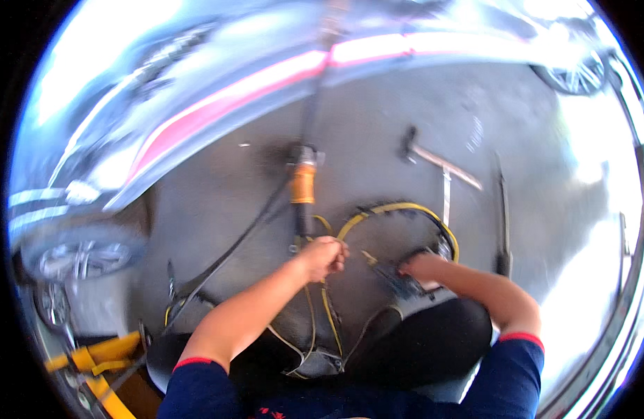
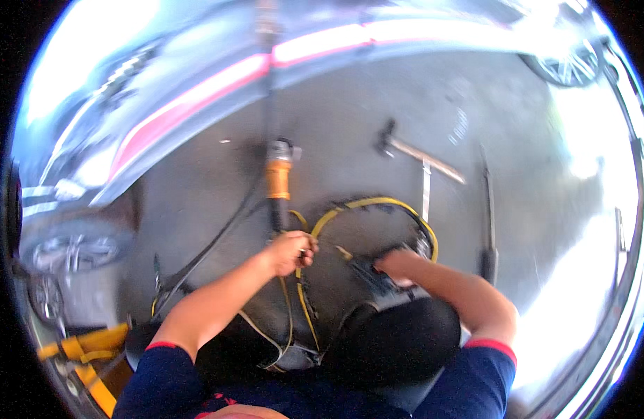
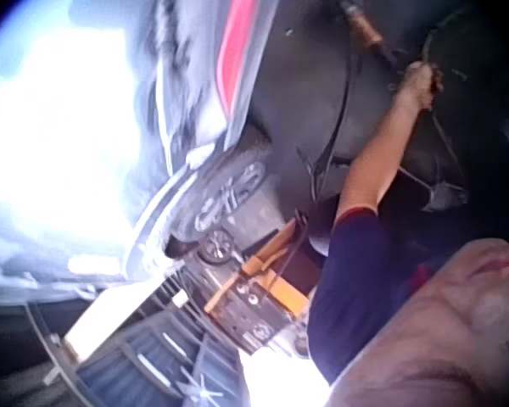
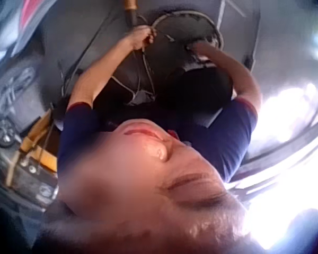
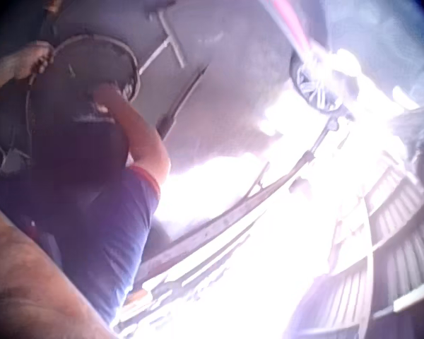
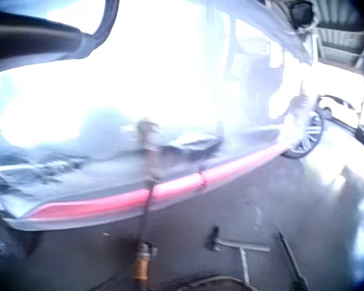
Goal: The person sands the damaged side panel of a car using an angle grinder, then uses a slide hammer to pull a dent, and finally uses a stud welder to attach metal rings to the panel for further pulling.
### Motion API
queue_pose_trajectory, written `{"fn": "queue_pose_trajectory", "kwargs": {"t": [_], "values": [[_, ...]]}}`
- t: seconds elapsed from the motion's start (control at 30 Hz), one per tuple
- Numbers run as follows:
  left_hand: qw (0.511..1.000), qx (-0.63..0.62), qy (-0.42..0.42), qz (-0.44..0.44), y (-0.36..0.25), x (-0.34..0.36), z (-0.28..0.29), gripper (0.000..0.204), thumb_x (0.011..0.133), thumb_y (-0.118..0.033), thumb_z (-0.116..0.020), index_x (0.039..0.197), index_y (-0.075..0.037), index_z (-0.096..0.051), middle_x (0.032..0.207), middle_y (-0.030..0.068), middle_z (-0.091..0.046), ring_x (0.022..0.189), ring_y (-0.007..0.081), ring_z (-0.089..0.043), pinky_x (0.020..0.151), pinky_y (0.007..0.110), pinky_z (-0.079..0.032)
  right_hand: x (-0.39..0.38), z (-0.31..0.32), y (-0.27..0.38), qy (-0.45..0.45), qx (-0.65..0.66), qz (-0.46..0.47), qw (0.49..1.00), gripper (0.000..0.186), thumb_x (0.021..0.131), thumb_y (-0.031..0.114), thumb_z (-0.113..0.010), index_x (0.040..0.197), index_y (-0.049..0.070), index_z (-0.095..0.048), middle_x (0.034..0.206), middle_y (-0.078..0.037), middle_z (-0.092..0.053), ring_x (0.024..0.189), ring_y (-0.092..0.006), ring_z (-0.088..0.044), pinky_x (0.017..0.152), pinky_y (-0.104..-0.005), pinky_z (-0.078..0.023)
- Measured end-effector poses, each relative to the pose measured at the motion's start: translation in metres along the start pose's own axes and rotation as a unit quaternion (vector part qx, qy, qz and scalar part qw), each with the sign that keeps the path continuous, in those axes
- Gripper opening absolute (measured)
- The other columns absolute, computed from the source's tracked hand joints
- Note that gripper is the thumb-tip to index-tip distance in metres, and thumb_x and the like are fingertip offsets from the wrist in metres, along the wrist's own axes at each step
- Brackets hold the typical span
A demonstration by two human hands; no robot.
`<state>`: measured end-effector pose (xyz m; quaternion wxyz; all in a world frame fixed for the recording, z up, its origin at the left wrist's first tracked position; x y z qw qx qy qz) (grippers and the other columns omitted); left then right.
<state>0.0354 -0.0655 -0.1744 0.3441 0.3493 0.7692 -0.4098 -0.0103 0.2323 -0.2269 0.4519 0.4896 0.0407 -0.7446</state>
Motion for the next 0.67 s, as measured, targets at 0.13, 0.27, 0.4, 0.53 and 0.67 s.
{"fn": "queue_pose_trajectory", "kwargs": {"t": [0.13,0.27,0.4,0.53,0.67], "values": [[0.999,0.039,-0.002,-0.021,0.006,0.003,0.002,0.018,0.091,0.001,-0.045,0.101,-0.006,-0.057,0.087,0.0080,-0.061,0.061,0.0105,-0.048,0.050,0.025,-0.041,-0.011,0.023,0.036,-0.144,0.078,0.035,0.986,0.029,0.093,0.018,-0.057,0.119,0.008,-0.064,0.107,-0.018,-0.070,0.102,-0.0366,-0.068,0.087,-0.0478,-0.055],[0.995,0.098,-0.001,0.008,0.011,0.043,-0.017,0.014,0.095,-0.009,-0.045,0.101,-0.009,-0.058,0.084,0.0037,-0.058,0.057,0.0092,-0.046,0.046,0.025,-0.038,-0.042,0.000,0.039,-0.372,0.394,-0.014,0.840,0.025,0.090,0.007,-0.058,0.114,0.003,-0.064,0.098,-0.017,-0.070,0.094,-0.0334,-0.070,0.083,-0.0428,-0.055],[0.994,0.109,-0.018,-0.013,0.024,0.071,-0.021,0.019,0.096,-0.019,-0.050,0.107,-0.011,-0.063,0.093,0.0006,-0.060,0.069,0.0124,-0.056,0.061,0.030,-0.050,-0.035,-0.054,0.055,-0.453,0.455,-0.086,0.762,0.017,0.087,0.004,-0.059,0.101,0.002,-0.068,0.096,-0.018,-0.070,0.093,-0.0354,-0.069,0.082,-0.0423,-0.055],[0.994,0.103,-0.022,0.016,0.037,0.089,-0.011,0.027,0.097,-0.027,-0.051,0.114,-0.011,-0.064,0.103,0.0013,-0.060,0.088,0.0141,-0.059,0.081,0.032,-0.052,-0.037,-0.064,0.069,-0.471,0.465,-0.101,0.743,0.015,0.085,0.002,-0.060,0.097,0.002,-0.069,0.092,-0.016,-0.069,0.088,-0.0332,-0.069,0.077,-0.0403,-0.056],[0.995,0.097,0.003,0.025,0.049,0.099,-0.012,0.047,0.097,-0.043,-0.051,0.126,-0.009,-0.062,0.130,0.0043,-0.057,0.113,0.0201,-0.053,0.099,0.040,-0.045,-0.033,-0.068,0.055,-0.413,0.529,-0.114,0.733,0.015,0.090,0.003,-0.060,0.102,0.002,-0.068,0.102,-0.013,-0.070,0.098,-0.0277,-0.069,0.086,-0.0363,-0.056]]}}
Point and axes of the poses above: each hand's wrist, its own x-axis towards the middle knuckle, its own z-axis out of the back of the hand, y = z × x, the point moved 4 cm from there along x, towards the middle knuckle
